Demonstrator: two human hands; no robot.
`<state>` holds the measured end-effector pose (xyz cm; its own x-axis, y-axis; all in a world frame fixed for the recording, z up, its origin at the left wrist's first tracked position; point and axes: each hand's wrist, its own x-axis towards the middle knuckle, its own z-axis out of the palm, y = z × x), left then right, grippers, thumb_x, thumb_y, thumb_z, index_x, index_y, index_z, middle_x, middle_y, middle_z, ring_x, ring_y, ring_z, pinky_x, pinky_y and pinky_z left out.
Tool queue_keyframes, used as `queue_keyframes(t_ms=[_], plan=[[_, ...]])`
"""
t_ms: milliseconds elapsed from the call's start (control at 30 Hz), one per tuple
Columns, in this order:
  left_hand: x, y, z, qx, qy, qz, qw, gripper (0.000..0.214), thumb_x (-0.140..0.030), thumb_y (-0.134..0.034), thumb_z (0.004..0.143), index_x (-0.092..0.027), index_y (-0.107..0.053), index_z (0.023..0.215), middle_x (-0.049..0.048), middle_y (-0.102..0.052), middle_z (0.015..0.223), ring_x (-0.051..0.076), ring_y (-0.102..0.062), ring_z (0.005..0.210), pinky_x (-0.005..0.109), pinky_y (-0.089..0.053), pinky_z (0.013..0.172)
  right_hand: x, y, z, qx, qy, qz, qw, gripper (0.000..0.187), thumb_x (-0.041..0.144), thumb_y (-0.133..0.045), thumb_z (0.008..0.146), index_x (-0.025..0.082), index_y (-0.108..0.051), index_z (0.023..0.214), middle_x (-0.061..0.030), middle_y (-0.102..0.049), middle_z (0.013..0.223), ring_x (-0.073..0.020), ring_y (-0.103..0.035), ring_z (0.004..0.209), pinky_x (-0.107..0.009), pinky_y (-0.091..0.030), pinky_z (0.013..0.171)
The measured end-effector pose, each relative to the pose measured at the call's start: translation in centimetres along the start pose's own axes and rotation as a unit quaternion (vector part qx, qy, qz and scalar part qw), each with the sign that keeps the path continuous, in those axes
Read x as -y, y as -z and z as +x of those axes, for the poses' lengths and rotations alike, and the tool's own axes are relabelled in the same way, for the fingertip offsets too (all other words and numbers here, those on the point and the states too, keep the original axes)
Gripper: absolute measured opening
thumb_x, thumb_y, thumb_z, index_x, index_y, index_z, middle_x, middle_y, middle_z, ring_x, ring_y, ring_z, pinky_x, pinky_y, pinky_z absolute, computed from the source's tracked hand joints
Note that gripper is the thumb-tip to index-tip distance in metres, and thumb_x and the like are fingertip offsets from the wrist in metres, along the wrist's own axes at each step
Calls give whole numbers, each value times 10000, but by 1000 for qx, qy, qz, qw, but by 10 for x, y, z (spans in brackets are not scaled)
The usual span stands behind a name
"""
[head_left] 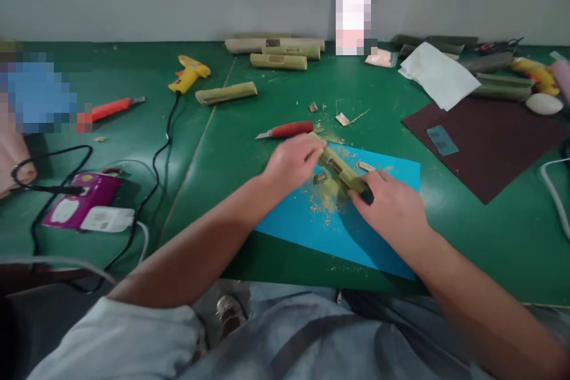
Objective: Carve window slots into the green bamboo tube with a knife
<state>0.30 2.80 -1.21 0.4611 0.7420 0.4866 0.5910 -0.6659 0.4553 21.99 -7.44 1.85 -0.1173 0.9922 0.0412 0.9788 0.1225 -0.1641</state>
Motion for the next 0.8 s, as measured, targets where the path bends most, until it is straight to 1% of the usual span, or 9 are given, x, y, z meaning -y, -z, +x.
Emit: queue_keyframes(t_ms=[67, 200, 333, 467, 500, 600, 633, 733, 800], plan=[[-1, 2, 0, 24, -9, -17, 1000, 218, -239, -512, 964, -166, -715, 992, 79, -740, 1002, 191, -695, 929, 330, -561, 847, 0, 1, 0, -8, 8, -2, 1000, 224, 422, -554, 895, 210, -628, 891, -57, -671, 930, -176, -610, 719, -311, -318, 553], [-5, 3, -1, -27, 25, 5, 999, 201, -246, -545, 946, -157, -724, 928, 72, -744, 949, 188, -697, 882, 330, -560, 840, -2, 1, 0, -25, 17, -8, 1000, 243, 437, -567, 893, 208, -648, 885, -61, -642, 949, -182, -600, 754, -315, -346, 578], [-8, 3, -2, 39, -5, -21, 999, 218, -255, -520, 964, -171, -718, 1000, 67, -743, 991, 187, -694, 918, 318, -558, 837, -5, 1, 1, -25, 31, 9, 999, 227, 409, -570, 897, 206, -672, 894, -60, -630, 951, -193, -599, 807, -319, -383, 623], [-2, 5, 1, -28, 36, 6, 999, 191, -250, -554, 944, -169, -726, 944, 64, -746, 963, 182, -695, 895, 314, -554, 841, -6, -1, 2, -30, 25, 25, 999, 242, 416, -563, 903, 206, -682, 897, -65, -638, 952, -190, -593, 809, -316, -391, 633], [-1, 5, 1, -23, 31, 3, 999, 195, -249, -550, 945, -164, -726, 954, 67, -745, 955, 183, -695, 889, 315, -555, 835, -6, -1, 2, -29, 28, 30, 999, 234, 406, -567, 901, 202, -682, 897, -67, -640, 948, -190, -593, 814, -315, -396, 642], [0, 6, 1, 36, -9, -30, 999, 213, -243, -531, 956, -167, -725, 1002, 70, -746, 985, 189, -696, 920, 315, -559, 834, -6, -1, 3, -23, 36, 45, 998, 208, 372, -580, 894, 190, -682, 895, -72, -644, 937, -198, -600, 850, -315, -414, 678], [0, 6, 1, 36, -8, -32, 999, 207, -245, -538, 954, -173, -727, 999, 68, -747, 993, 190, -697, 926, 317, -559, 841, -6, -2, 3, -22, 35, 48, 998, 207, 370, -584, 892, 187, -682, 894, -73, -645, 937, -201, -602, 858, -316, -419, 684], [1, 8, 0, -23, 30, -10, 999, 198, -252, -555, 942, -167, -733, 949, 71, -748, 970, 188, -700, 893, 326, -560, 846, -6, -2, 4, -26, 32, 52, 998, 210, 380, -607, 880, 185, -684, 884, -76, -647, 939, -215, -611, 863, -322, -430, 680], [0, 8, -1, 1, 15, -21, 1000, 208, -251, -542, 947, -164, -730, 976, 70, -749, 967, 184, -701, 895, 320, -561, 844, -7, -2, 4, -24, 35, 56, 998, 201, 371, -623, 868, 180, -683, 876, -78, -647, 931, -223, -614, 861, -328, -437, 680]])
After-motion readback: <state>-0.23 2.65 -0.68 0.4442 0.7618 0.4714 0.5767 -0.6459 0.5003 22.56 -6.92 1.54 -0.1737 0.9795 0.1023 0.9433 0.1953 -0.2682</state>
